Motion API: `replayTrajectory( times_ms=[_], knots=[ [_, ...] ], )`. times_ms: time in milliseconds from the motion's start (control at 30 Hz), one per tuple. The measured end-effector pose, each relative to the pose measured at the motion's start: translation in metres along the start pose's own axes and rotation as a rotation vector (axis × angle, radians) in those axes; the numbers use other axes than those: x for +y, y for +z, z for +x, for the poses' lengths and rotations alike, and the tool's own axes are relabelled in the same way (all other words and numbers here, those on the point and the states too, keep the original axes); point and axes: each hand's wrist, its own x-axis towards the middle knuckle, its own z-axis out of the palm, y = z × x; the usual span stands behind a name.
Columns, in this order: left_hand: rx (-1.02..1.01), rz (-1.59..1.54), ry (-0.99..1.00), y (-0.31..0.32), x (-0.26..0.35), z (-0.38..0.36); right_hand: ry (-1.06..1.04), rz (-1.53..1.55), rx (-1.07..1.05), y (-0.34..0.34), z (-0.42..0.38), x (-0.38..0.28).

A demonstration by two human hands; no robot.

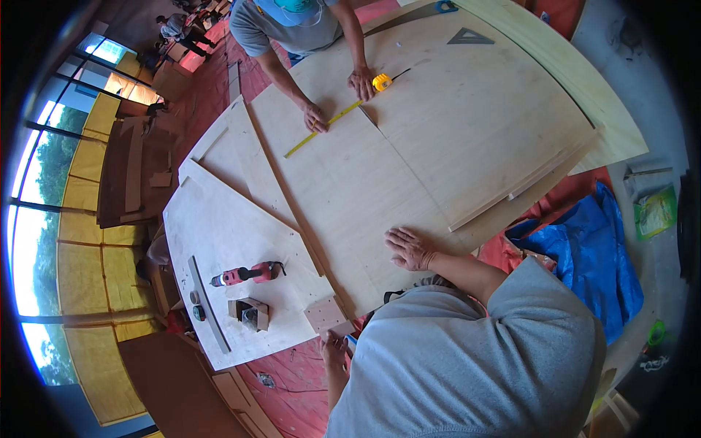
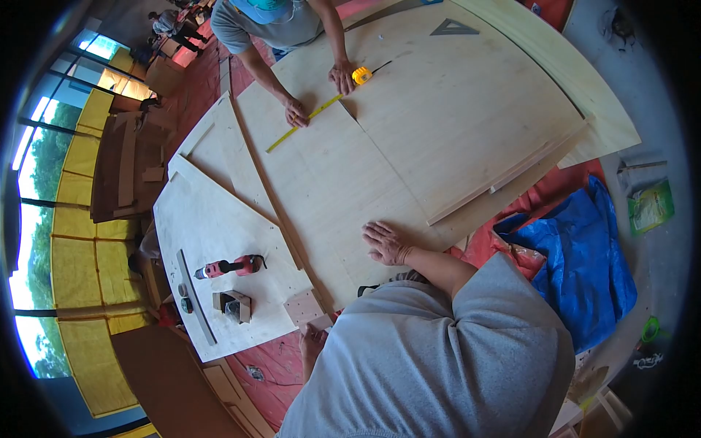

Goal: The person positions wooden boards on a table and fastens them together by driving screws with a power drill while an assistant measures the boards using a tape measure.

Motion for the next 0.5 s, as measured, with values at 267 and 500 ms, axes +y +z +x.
replayTrajectory(
  times_ms=[267, 500],
  knots=[
    [-0.031, 0.174, 0.088, 0.01, 0.01, -0.015, 0.007, -0.008, -0.015, 0.005, -0.001, 0.002],
    [0.053, -0.067, -0.01, 0.014, 0.008, -0.012, -0.009, 0.006, 0.03, 0.004, -0.001, 0.002]
  ],
)
